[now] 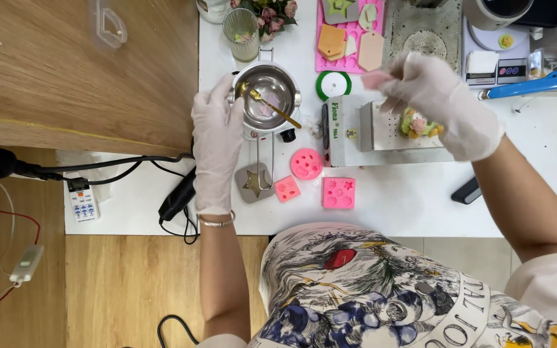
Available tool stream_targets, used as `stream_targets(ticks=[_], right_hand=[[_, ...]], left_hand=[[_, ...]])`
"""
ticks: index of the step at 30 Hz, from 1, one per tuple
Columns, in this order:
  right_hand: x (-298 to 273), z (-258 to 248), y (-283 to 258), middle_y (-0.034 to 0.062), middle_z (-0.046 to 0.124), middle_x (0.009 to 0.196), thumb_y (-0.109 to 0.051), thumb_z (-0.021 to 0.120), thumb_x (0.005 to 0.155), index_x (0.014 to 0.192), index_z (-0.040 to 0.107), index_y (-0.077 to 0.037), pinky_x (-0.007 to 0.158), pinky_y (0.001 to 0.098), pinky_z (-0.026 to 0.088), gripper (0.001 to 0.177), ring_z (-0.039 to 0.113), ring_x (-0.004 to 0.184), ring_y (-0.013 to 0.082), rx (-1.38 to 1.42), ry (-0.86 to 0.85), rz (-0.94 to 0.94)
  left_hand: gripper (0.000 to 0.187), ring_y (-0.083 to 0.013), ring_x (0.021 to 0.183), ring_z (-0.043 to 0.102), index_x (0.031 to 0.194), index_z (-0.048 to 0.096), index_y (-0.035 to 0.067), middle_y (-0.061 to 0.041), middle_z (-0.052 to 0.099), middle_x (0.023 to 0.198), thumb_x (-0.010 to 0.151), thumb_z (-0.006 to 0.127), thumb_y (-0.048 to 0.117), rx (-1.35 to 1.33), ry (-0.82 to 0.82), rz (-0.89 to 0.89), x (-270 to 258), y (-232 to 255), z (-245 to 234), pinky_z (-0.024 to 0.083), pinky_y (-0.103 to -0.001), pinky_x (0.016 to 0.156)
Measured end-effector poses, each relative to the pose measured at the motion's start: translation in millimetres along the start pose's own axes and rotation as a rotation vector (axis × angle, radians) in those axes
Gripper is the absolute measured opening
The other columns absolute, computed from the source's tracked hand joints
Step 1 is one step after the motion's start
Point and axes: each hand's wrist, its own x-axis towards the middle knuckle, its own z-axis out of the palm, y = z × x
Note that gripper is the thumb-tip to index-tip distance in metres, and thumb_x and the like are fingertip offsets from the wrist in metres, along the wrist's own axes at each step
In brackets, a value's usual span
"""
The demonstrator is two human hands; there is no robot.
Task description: Demolding finished wax pieces and pouring melted wax into silicone molds.
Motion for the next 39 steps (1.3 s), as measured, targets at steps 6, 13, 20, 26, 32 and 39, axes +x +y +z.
stream_targets(ticks=[6,13,20,26,32,39], right_hand=[[171,-41,71,0.0141,0.075,0.091,-0.014,0.081,0.09,0.11,0.078,-0.001,0.064,0.0315,0.052,0.023,0.067,0.073,0.0184,-0.616,0.143,-0.129],[303,-37,137,0.0154,0.074,0.086,-0.001,0.079,0.084,0.104,0.071,0.012,0.063,0.0314,0.064,0.024,0.076,0.069,0.0159,-0.049,-0.131,-0.026],[166,70,74,0.0101,0.066,0.083,-0.027,0.078,0.093,0.114,0.058,-0.004,0.059,0.0299,0.053,0.038,0.061,0.066,0.0168,-0.325,0.042,-0.196],[76,161,45,0.0091,0.055,0.07,-0.021,0.084,0.084,0.113,0.045,-0.007,0.051,0.032,0.044,0.051,0.052,0.057,0.0157,-0.212,-0.039,-0.212],[103,173,40,0.0026,0.063,0.079,-0.006,0.071,0.09,0.106,0.06,-0.007,0.053,0.0271,0.05,0.019,0.058,0.061,0.0093,0.175,-0.024,-0.223],[135,183,16,-0.002,0.072,0.087,-0.016,0.067,0.103,0.115,0.069,-0.007,0.065,0.0198,0.054,0.015,0.064,0.072,0.0017,0.136,-0.043,-0.605]], left_hand=[[0.065,-0.0281,0.116,0.053,0.151,0.039,0.001,-0.021,0.051,0.13,0.101,0.07,0.029,-0.098,0.069,-0.158,-73,-67,55,0.047,-0.039,0.1],[0.082,-0.0186,0.108,0.056,0.154,0.033,0.004,-0.015,0.04,0.128,0.085,0.071,0.029,-0.499,-0.056,-0.602,-100,-77,89,0.061,-0.036,0.073],[0.066,-0.0176,0.089,0.07,0.141,0.046,0.005,-0.012,0.067,0.108,0.088,0.074,0.033,-0.629,-0.23,-0.619,-79,-96,114,0.059,-0.03,0.074],[0.032,-0.0127,0.065,0.067,0.111,0.064,0.005,-0.004,0.067,0.081,0.097,0.066,0.034,-0.953,-0.292,-0.786,-74,-88,128,0.056,-0.027,0.059],[0.022,-0.0056,0.053,0.056,0.098,0.066,0.008,0.003,0.059,0.07,0.098,0.067,0.03,-0.995,-0.221,-0.726,-79,-93,143,0.045,-0.022,0.047],[0.021,-0.0067,0.047,0.049,0.09,0.06,0.007,0.002,0.055,0.066,0.099,0.066,0.024,-0.999,-0.168,-0.665,-80,-90,150,0.038,-0.024,0.041]])
